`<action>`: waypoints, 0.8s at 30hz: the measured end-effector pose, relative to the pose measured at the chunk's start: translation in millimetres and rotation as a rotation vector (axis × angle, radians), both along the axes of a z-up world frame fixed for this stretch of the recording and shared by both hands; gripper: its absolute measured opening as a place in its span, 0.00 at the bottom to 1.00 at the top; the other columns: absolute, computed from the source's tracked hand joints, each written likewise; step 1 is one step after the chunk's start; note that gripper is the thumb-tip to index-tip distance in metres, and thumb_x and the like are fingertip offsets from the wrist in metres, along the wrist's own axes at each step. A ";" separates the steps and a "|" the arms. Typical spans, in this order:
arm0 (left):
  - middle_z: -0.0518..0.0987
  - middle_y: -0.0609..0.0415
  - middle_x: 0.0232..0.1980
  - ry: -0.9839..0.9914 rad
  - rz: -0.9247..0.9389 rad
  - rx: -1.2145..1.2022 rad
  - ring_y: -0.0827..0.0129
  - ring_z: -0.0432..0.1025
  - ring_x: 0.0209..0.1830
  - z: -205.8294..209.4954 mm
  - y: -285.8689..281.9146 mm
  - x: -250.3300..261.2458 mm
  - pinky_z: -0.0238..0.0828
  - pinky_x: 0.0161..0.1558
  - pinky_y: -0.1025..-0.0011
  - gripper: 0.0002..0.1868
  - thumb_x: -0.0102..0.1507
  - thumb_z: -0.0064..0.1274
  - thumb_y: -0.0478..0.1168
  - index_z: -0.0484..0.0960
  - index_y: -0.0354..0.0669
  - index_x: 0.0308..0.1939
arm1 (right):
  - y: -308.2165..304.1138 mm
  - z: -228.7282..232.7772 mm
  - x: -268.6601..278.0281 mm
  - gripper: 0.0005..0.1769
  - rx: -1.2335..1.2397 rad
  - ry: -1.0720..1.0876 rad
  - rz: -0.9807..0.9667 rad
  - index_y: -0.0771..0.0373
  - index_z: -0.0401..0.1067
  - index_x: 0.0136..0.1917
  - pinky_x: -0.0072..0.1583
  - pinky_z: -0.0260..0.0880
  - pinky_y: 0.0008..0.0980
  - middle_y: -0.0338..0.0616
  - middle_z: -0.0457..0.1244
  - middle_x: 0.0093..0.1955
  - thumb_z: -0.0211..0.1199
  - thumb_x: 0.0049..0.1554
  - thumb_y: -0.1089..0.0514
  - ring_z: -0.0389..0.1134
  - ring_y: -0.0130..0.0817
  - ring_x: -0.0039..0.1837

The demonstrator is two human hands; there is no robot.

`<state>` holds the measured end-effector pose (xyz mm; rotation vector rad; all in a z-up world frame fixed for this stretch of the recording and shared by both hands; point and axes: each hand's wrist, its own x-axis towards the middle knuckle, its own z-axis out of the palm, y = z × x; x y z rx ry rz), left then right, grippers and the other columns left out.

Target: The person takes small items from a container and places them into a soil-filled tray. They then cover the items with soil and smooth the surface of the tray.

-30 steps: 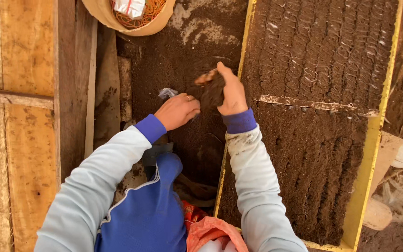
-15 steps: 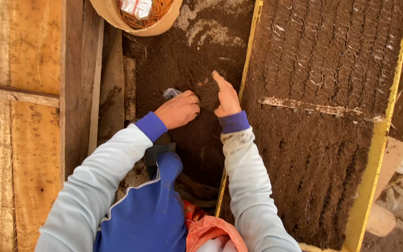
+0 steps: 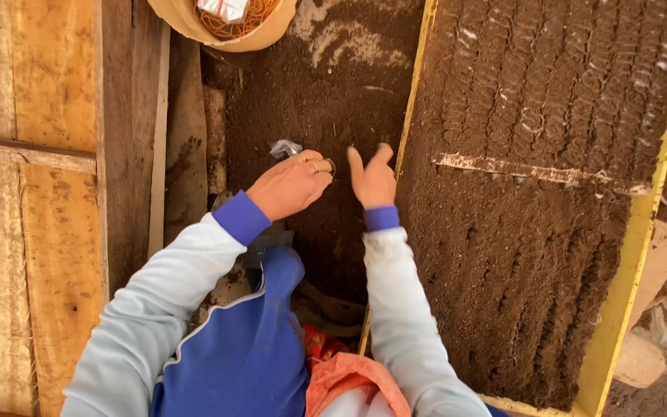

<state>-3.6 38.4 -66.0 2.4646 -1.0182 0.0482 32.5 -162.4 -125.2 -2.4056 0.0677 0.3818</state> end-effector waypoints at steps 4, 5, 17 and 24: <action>0.78 0.46 0.41 0.084 0.010 -0.069 0.57 0.73 0.46 -0.2 3.6 5.6 0.69 0.58 0.61 0.11 0.68 0.43 0.37 0.77 0.37 0.36 | 0.2 -74.1 42.3 0.40 0.087 0.318 -0.167 0.56 0.66 0.64 0.59 0.69 0.51 0.52 0.63 0.62 0.56 0.54 0.24 0.66 0.49 0.62; 0.79 0.46 0.41 0.090 -0.011 -0.098 0.56 0.74 0.45 -0.1 3.7 3.7 0.69 0.59 0.60 0.11 0.68 0.42 0.37 0.77 0.36 0.35 | -0.8 -68.3 44.9 0.38 0.269 0.349 -0.251 0.58 0.65 0.66 0.61 0.66 0.54 0.56 0.61 0.64 0.56 0.56 0.29 0.64 0.53 0.64; 0.74 0.29 0.55 0.697 0.069 -0.144 0.29 0.55 0.69 -1.3 3.7 12.6 0.55 0.65 0.34 0.13 0.65 0.47 0.39 0.80 0.39 0.50 | 3.9 33.9 -50.1 0.42 0.592 -0.072 0.350 0.65 0.39 0.79 0.50 0.72 0.57 0.73 0.63 0.59 0.48 0.55 0.75 0.68 0.64 0.57; 0.78 0.53 0.45 1.084 0.091 -0.677 0.64 0.69 0.46 -42.2 -1.2 -23.1 0.66 0.50 0.65 0.35 0.49 0.72 0.48 0.71 0.41 0.53 | -6.1 50.9 -48.9 0.38 0.914 0.087 0.410 0.67 0.38 0.78 0.43 0.69 0.36 0.60 0.67 0.49 0.41 0.56 0.76 0.67 0.37 0.43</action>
